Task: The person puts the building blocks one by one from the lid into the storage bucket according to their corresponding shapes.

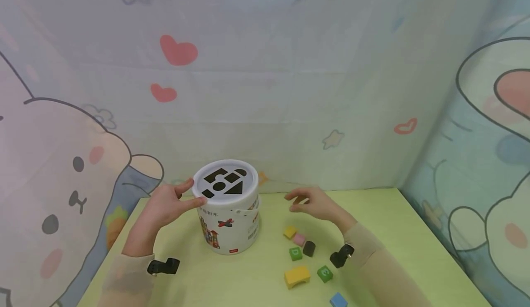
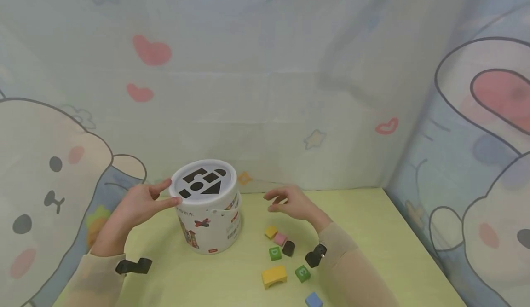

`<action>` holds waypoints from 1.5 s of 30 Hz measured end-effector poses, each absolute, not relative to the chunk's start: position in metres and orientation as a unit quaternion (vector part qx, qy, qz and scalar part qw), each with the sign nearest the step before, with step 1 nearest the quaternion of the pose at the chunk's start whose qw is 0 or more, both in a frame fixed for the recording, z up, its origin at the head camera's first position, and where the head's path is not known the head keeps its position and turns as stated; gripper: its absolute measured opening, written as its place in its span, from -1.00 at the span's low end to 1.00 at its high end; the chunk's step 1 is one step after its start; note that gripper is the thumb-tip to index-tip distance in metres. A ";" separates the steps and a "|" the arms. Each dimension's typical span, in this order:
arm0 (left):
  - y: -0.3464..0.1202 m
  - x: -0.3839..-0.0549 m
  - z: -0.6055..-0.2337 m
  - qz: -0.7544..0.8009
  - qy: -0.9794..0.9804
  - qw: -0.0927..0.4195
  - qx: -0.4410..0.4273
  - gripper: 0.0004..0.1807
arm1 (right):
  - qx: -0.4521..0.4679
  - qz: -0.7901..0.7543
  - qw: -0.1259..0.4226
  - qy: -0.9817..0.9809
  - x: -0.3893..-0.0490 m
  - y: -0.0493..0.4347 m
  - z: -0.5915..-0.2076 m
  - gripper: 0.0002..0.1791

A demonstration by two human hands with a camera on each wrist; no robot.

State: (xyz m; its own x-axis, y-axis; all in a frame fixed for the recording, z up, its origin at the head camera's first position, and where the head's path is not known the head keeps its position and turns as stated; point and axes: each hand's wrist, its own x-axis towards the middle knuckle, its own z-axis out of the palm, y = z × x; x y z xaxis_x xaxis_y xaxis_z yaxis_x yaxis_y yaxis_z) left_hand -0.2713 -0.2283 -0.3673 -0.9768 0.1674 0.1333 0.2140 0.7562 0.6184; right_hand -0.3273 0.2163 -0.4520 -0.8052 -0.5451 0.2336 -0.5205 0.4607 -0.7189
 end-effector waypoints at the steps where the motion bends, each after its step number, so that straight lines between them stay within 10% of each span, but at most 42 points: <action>1: -0.229 -0.271 -0.368 -0.332 -0.937 0.035 -0.102 0.05 | -0.309 -0.409 0.026 0.858 -0.325 0.223 -0.459 -0.61; 45: -0.230 -0.273 -0.372 -0.321 -0.939 0.046 -0.112 0.03 | -0.212 -0.436 0.122 0.866 -0.283 0.275 -0.539 -0.51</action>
State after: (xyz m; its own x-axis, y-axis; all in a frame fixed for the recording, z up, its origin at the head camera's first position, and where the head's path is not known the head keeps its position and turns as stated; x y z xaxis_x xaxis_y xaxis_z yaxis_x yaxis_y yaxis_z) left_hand -0.2727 -0.2303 -0.3719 -0.9705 0.1819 0.1581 0.2407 0.7688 0.5925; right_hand -0.2827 0.2749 -0.5389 -0.8807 -0.4729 -0.0261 -0.2609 0.5304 -0.8066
